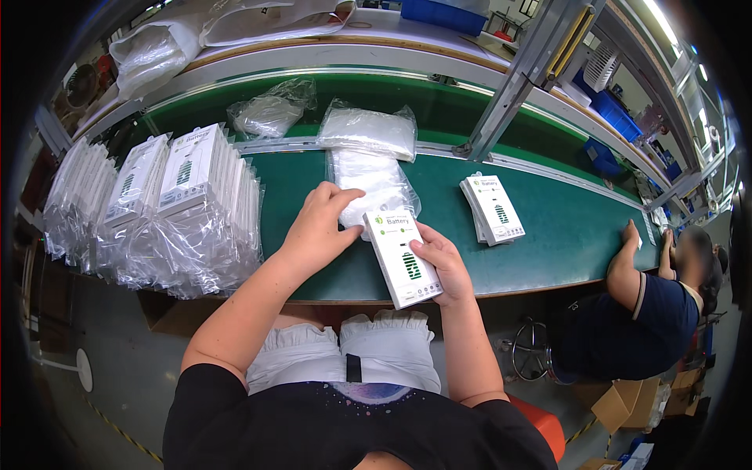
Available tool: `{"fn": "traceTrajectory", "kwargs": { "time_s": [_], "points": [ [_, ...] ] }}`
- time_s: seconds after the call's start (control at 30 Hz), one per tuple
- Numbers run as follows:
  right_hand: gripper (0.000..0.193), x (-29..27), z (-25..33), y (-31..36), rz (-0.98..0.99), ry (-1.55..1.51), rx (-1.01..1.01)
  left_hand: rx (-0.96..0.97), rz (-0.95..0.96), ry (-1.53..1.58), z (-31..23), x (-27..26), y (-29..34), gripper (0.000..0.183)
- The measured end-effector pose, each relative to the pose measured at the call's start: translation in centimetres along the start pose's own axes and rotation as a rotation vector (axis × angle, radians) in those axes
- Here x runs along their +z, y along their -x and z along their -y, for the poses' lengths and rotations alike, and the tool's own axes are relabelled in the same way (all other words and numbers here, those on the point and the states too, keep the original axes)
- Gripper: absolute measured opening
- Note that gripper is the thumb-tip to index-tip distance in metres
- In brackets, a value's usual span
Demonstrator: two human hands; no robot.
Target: The recorder is placing electronic components (likely battery packs) into individual plastic sleeves and then stacking them for further processing or shipment.
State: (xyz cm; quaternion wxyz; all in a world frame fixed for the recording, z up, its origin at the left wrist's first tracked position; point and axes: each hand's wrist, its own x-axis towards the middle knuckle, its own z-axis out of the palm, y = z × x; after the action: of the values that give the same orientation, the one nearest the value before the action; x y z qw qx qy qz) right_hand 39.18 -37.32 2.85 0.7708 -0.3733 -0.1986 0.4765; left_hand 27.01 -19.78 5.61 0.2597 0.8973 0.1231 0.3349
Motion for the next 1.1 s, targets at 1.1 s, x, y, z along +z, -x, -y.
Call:
{"fn": "traceTrajectory", "kwargs": {
  "time_s": [1.1],
  "points": [
    [0.015,3.1,-0.5,3.7,-0.480,0.174,-0.429,-0.551,0.323,1.040,-2.9,1.7,1.2,0.029]
  ]
}}
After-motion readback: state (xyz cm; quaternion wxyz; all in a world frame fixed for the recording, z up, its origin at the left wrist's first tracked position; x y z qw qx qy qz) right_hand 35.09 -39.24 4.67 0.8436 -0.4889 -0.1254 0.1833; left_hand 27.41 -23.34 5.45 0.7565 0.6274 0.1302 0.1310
